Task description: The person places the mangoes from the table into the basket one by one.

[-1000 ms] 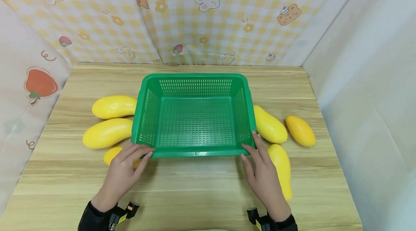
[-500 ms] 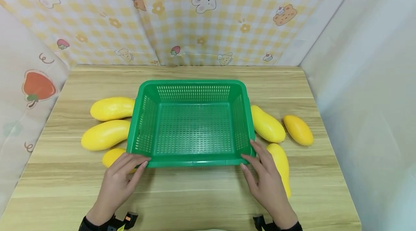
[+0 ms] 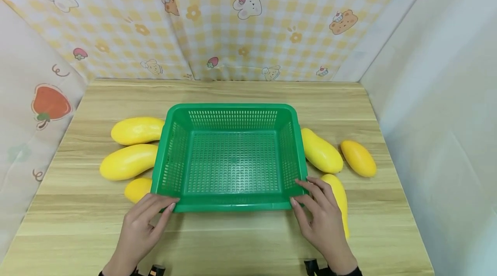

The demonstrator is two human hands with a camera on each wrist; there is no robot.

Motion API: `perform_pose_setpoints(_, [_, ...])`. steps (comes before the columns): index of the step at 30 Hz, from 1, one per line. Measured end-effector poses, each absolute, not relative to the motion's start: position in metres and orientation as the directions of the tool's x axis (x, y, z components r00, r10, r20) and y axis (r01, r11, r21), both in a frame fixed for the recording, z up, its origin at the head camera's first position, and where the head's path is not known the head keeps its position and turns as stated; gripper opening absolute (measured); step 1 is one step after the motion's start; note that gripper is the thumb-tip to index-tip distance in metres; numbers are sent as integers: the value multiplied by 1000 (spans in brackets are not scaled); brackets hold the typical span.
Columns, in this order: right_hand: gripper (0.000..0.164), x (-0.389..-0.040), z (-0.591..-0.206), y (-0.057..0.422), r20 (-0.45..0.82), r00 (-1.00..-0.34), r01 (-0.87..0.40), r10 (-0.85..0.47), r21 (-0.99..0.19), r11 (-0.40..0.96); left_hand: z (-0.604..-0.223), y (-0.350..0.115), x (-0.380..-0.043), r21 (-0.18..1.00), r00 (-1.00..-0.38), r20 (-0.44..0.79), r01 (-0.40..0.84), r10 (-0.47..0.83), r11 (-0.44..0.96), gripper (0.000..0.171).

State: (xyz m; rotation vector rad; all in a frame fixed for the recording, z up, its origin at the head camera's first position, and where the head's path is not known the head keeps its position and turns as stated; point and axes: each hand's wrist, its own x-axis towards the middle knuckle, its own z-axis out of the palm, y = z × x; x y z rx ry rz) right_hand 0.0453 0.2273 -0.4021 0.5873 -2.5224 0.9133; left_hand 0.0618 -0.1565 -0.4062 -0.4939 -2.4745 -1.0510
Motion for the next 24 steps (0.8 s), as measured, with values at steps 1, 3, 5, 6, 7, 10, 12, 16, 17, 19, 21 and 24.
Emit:
perform_pose_setpoints(1, [31,45,-404,227,508,-827,-511,-242,-498,701,-407,-156,62,590,-848,505,474,160,653,28])
perform_pose_setpoints(3, [35,45,-406,226,537,-811,-521,-231,-486,701,-409,-156,64,588,-844,514,477,154,654,31])
perform_pose_setpoints(5, [38,44,-408,226,555,-799,-532,-230,-476,701,-412,-155,65,580,-835,529,486,150,654,31])
perform_pose_setpoints(6, [39,44,-409,226,562,-794,-538,-231,-473,698,-412,-155,66,581,-836,529,484,149,654,31])
perform_pose_setpoints(7, [40,43,-409,226,567,-790,-544,-234,-471,695,-413,-155,67,584,-838,525,481,147,654,31])
perform_pose_setpoints(10, [42,40,-408,228,581,-778,-560,-238,-469,683,-414,-155,68,598,-839,525,482,142,640,28])
perform_pose_setpoints(12, [41,36,-405,229,595,-772,-558,-224,-466,687,-411,-155,69,621,-846,517,476,131,623,27])
perform_pose_setpoints(16, [27,29,-402,232,595,-796,-473,-115,-490,732,-404,-160,69,638,-839,533,485,112,598,31])
perform_pose_setpoints(17, [21,27,-402,233,586,-806,-439,-79,-503,745,-402,-163,68,631,-833,542,491,110,601,32])
perform_pose_setpoints(19, [12,24,-403,233,550,-835,-361,-8,-537,762,-399,-171,64,606,-814,571,508,110,613,35])
perform_pose_setpoints(21, [13,22,-406,232,487,-872,-274,52,-573,772,-396,-182,61,578,-806,583,501,104,644,37])
perform_pose_setpoints(24, [19,19,-409,230,376,-922,-159,98,-597,786,-394,-201,58,530,-826,555,444,101,722,41])
